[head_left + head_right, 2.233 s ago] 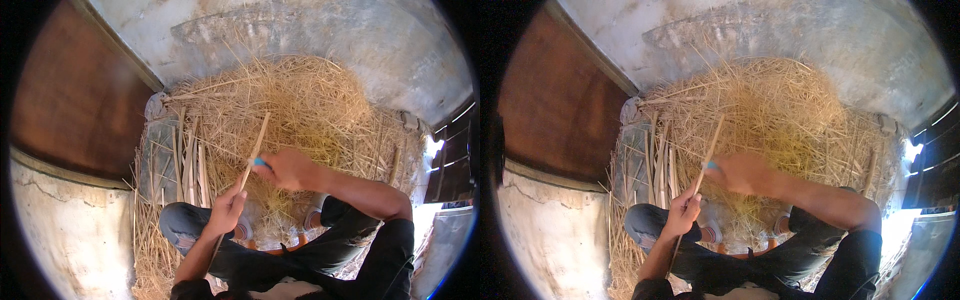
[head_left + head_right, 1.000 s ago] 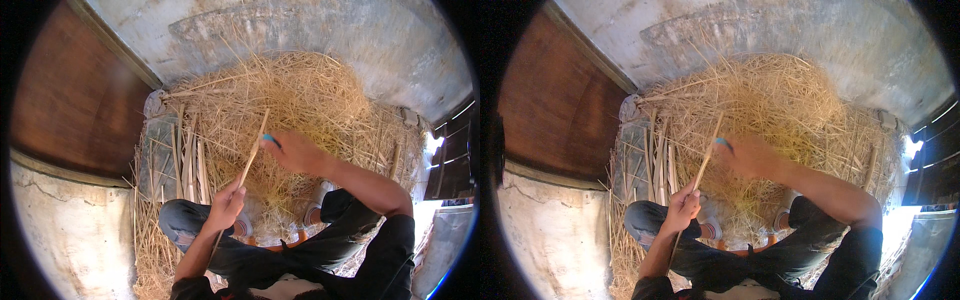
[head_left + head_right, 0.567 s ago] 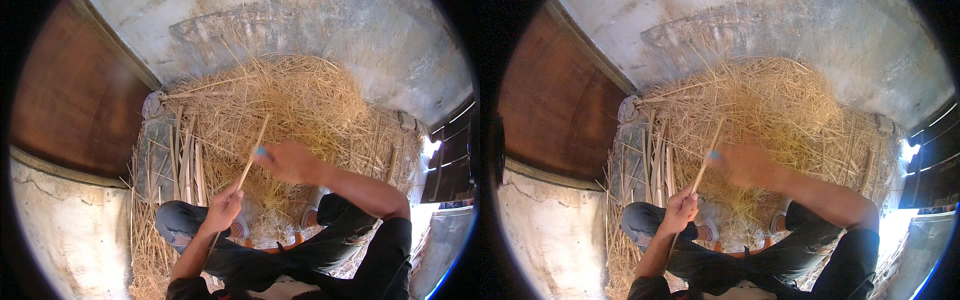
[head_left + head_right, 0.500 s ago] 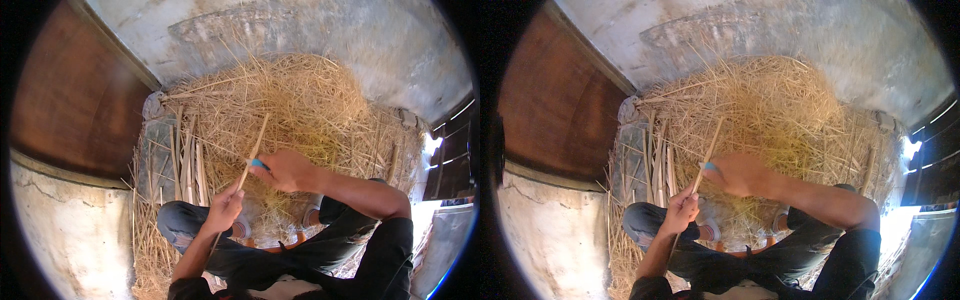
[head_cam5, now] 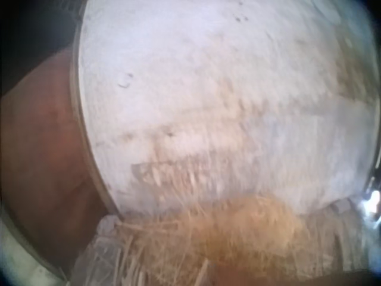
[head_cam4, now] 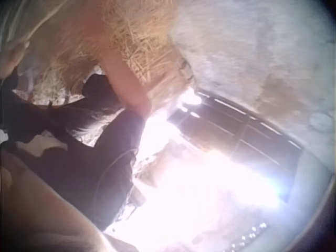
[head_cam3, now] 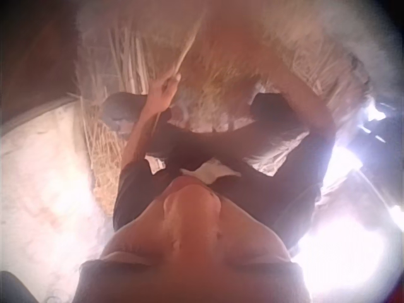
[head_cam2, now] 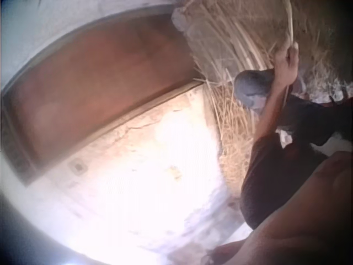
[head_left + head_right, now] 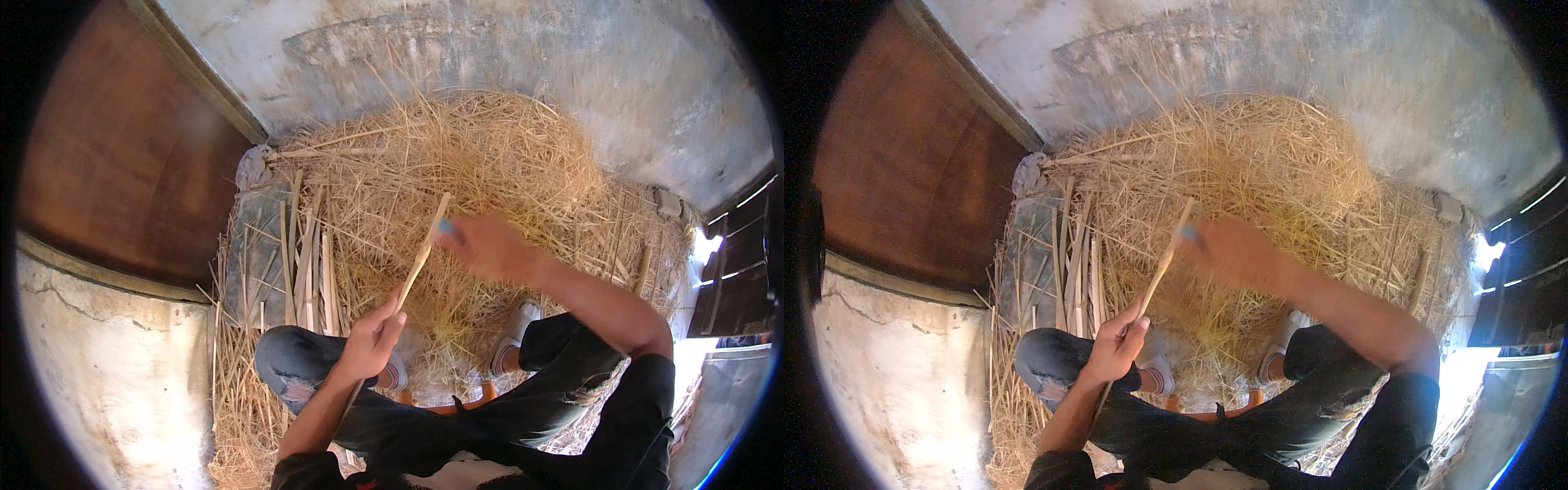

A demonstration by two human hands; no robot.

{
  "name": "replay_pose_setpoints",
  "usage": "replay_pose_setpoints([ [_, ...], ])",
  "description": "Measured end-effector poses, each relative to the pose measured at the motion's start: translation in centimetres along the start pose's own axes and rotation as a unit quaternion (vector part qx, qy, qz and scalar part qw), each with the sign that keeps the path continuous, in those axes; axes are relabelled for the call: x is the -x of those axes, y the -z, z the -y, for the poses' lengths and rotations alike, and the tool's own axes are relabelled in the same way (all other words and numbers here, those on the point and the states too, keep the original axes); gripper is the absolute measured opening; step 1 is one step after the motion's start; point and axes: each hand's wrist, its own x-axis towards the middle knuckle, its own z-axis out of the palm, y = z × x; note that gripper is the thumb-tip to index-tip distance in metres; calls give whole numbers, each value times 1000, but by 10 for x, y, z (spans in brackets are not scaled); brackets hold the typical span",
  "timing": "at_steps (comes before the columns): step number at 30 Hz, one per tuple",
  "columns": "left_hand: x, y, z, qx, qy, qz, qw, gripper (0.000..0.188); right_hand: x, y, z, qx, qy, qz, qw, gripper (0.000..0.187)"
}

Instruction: The person sits on a hay-covered floor and uses a blue utility knife to shave a long, thin wooden stick. They hold the stick with their left hand and scrape the blade along its length with their right hand, removing thin strips of wood.

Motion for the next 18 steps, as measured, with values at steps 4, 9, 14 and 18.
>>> replay_pose_setpoints([
  [4, 1, 2, 0, -57, 7, -20, 998, 54, 10, -27, 7, -16, 95, 4, 995, 52],
  [9, -12, 4, 2, -116, -18, -45, 992, 55, -1, -11, 9, 7, 59, 0, 998, 52],
  [14, -16, -1, -2, -107, -23, -60, 992, 52, -28, -21, -42, 125, 111, -181, 969, 48],
  [18, 18, 0, 11, -83, -79, 7, 993, 51, -20, 82, -106, -39, -123, -338, 932, 45],
])
